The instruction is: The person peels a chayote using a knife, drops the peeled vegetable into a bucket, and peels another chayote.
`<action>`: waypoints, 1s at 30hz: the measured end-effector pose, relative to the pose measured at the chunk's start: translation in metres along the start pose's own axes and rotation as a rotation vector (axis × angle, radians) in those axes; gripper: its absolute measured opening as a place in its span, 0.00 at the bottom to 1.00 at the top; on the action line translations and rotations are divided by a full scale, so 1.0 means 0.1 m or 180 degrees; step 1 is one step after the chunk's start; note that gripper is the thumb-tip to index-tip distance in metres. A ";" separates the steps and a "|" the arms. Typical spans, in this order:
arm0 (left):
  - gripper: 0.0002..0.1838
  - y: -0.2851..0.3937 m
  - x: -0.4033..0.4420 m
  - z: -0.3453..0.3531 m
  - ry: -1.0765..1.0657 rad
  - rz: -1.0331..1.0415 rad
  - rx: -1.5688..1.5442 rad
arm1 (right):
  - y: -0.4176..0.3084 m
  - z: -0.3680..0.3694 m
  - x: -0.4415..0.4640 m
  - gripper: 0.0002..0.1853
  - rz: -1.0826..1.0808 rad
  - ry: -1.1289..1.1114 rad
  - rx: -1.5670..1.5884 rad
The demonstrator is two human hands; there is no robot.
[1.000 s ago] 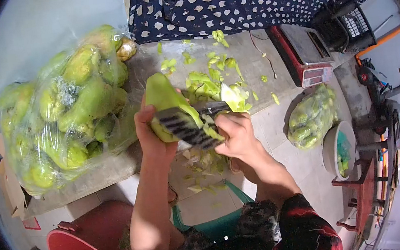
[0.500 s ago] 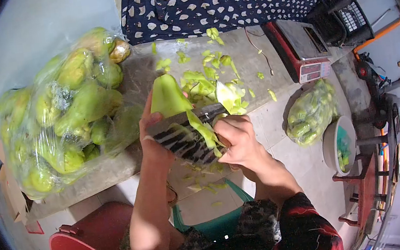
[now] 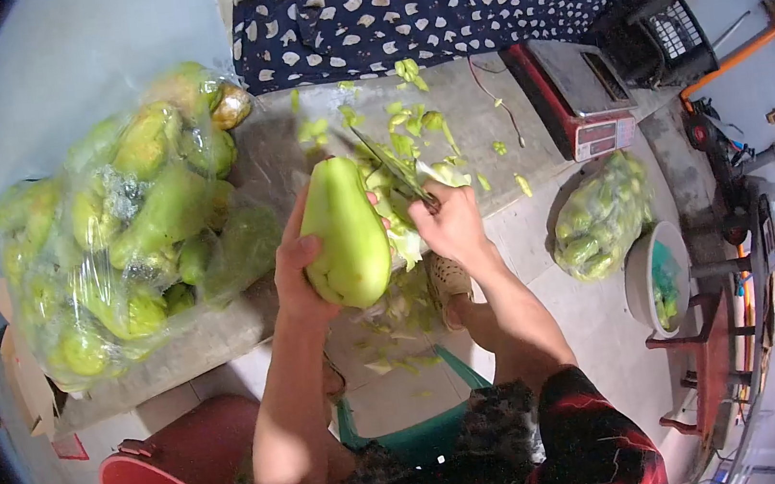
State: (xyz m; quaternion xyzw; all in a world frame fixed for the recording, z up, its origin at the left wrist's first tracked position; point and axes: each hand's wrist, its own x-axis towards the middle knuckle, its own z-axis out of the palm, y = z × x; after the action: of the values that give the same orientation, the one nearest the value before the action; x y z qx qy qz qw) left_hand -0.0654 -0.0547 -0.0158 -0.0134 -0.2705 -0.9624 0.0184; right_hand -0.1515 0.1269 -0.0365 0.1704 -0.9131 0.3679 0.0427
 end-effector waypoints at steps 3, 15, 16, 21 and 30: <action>0.44 0.00 -0.02 -0.05 -0.0190 0.0114 -0.0201 | -0.06 -0.03 -0.04 0.12 -0.0166 0.0152 0.0282; 0.28 0.05 -0.01 -0.03 0.0936 -0.0082 -0.1037 | -0.28 0.04 -0.26 0.11 -0.3118 0.0356 0.0035; 0.28 0.03 0.01 -0.02 0.0939 -0.0074 -0.1037 | -0.28 0.05 -0.27 0.12 -0.3161 0.0313 0.0028; 0.26 -0.09 0.07 -0.11 0.1075 0.0199 -0.0916 | -0.31 0.05 -0.29 0.12 -0.3191 0.0408 -0.0074; 0.26 -0.14 0.05 -0.08 0.1053 0.0018 -0.1155 | -0.29 0.02 -0.29 0.12 -0.3146 0.0421 -0.0054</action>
State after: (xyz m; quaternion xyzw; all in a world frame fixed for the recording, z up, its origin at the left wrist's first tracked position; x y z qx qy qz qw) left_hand -0.0709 -0.0474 -0.0297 0.1405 -0.0866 -0.9843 0.0624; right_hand -0.1144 0.1136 -0.0248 0.5588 -0.7214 0.3062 0.2712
